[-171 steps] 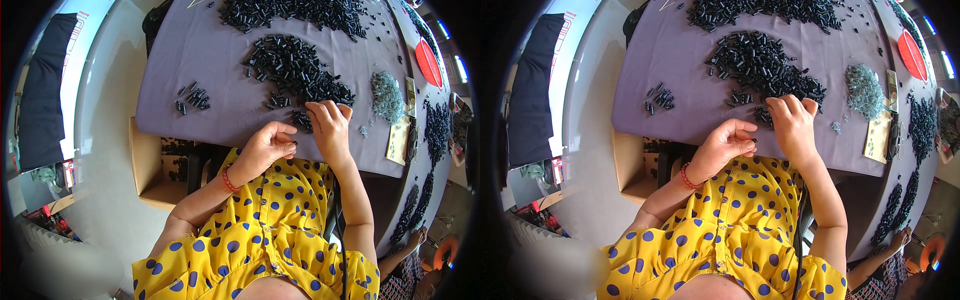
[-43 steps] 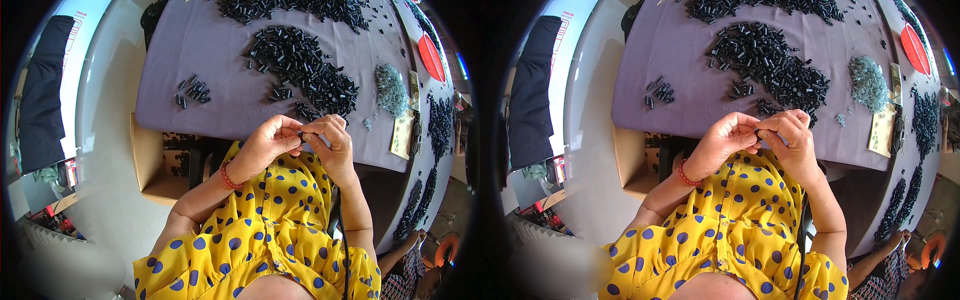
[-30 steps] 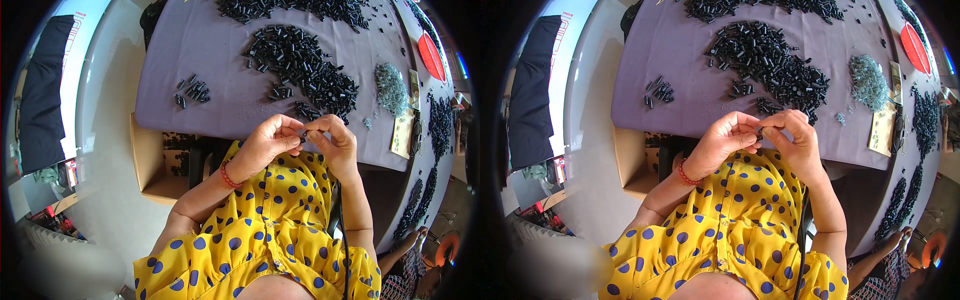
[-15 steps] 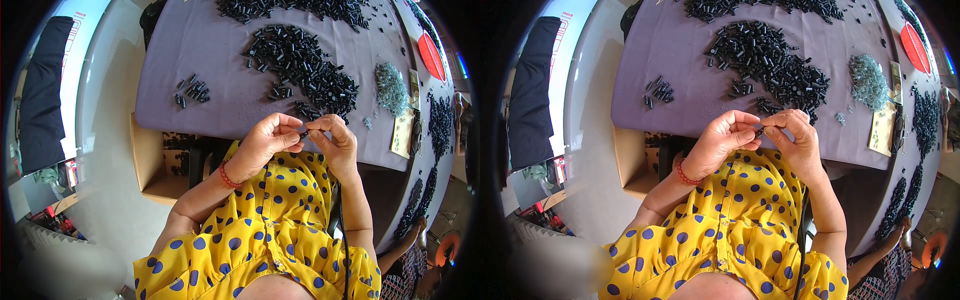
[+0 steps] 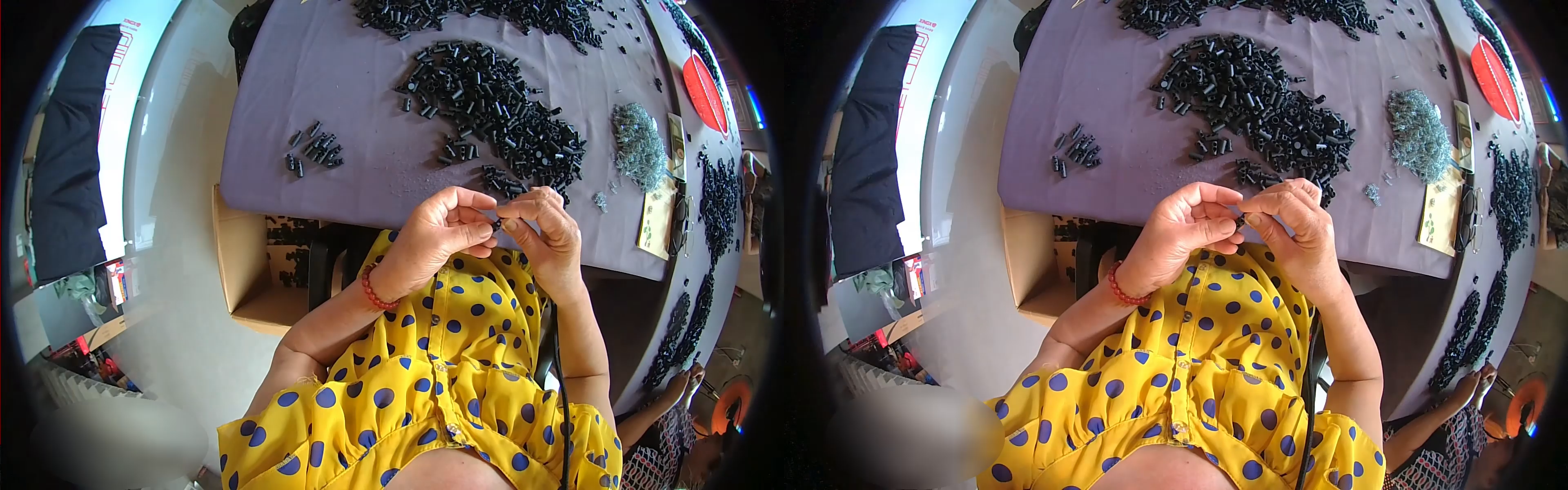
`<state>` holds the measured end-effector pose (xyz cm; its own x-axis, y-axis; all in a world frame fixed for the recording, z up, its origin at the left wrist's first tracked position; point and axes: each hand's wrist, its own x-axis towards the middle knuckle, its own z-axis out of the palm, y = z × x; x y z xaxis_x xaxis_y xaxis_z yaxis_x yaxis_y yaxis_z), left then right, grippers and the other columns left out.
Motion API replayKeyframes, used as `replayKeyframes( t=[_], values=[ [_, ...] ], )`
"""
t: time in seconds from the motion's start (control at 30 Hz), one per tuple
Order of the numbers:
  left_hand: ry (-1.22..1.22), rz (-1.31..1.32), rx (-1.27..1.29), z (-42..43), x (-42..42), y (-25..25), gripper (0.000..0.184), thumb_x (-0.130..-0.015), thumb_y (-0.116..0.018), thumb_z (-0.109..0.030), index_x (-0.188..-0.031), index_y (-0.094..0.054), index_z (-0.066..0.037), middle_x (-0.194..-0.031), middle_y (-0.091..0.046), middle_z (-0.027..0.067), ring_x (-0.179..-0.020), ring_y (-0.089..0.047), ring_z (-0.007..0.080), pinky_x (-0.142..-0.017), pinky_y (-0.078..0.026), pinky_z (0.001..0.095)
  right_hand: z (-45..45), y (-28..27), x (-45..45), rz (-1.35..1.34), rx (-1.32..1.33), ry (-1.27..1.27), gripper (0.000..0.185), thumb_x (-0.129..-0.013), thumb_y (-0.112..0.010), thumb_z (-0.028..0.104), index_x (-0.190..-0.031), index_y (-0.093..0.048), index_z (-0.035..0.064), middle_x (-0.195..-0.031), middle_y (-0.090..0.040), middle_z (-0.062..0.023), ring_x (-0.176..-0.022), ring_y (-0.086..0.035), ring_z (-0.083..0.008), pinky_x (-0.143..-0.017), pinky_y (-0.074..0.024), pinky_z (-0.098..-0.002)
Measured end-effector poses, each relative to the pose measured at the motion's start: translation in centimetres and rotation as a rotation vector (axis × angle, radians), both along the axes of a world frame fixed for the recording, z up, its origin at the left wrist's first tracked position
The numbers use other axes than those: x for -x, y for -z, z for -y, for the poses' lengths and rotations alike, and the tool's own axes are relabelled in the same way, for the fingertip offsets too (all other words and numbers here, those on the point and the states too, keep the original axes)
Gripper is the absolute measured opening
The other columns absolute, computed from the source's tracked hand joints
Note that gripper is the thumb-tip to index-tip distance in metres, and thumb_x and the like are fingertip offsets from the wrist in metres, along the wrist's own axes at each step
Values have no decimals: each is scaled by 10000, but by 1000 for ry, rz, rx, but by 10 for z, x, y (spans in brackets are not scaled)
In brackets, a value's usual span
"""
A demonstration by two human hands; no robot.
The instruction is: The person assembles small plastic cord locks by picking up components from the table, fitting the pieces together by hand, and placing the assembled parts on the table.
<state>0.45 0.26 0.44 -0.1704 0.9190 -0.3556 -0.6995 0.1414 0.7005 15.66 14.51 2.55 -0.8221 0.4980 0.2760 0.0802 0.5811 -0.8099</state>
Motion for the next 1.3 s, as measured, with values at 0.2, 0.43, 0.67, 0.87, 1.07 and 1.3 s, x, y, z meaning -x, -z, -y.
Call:
replayKeyframes(
  t=[0.2, 0.43, 0.67, 0.87, 1.07, 1.3],
  values=[
    [-20, 54, 51, 1, -2, -1, 306, -1005, -643, -29, -1298, -573, 25, -1141, -677, 96, -987, -725, 170, -910, -606, 282, 1, -2, 2, -66, -161, -33, 164, -851, -772, 2, -984, -726, 85, -885, -696, -10, -831, -649, -168, -952, -409, -361],
    [-14, 193, 82, 1, 0, 0, 321, -1004, -648, -42, -1309, -576, 27, -1168, -680, 103, -1004, -730, 180, -935, -608, 297, 1, 1, 1, -76, -242, -44, 192, -848, -774, -1, -1003, -718, 96, -889, -689, -8, -846, -649, -177, -970, -409, -375],
    [-4, 301, 91, 3, -1, -4, 327, -1004, -648, -45, -1313, -575, 31, -1164, -684, 110, -1016, -727, 187, -950, -605, 304, 2, 5, 0, -97, -95, -55, 195, -848, -775, -2, -1005, -718, 97, -898, -689, -11, -849, -645, -181, -984, -403, -388],
    [-67, 304, 90, 3, -5, -2, 327, -1010, -639, -48, -1320, -571, 30, -1175, -682, 111, -1030, -721, 189, -959, -602, 303, 4, 6, 0, -91, -174, -60, 177, -864, -765, 9, -1012, -726, 99, -898, -697, -10, -856, -650, -176, -999, -392, -379],
    [-94, 212, 80, 2, -5, -4, 351, -1007, -646, -52, -1341, -562, 14, -1130, -683, 80, -1007, -721, 164, -934, -604, 285, 2, 7, -3, -1, -96, 1, 224, -858, -792, 67, -1073, -736, 99, -901, -718, -7, -872, -670, -168, -1007, -380, -374],
    [-132, 212, 58, 3, -4, 5, 315, -998, -659, -49, -1299, -577, -12, -1088, -688, 62, -1007, -685, 132, -944, -564, 293, 11, -5, 3, 142, -323, -26, 406, -800, -841, 201, -1161, -687, 97, -953, -698, -14, -867, -666, -179, -1002, -347, -424]
  ],
)
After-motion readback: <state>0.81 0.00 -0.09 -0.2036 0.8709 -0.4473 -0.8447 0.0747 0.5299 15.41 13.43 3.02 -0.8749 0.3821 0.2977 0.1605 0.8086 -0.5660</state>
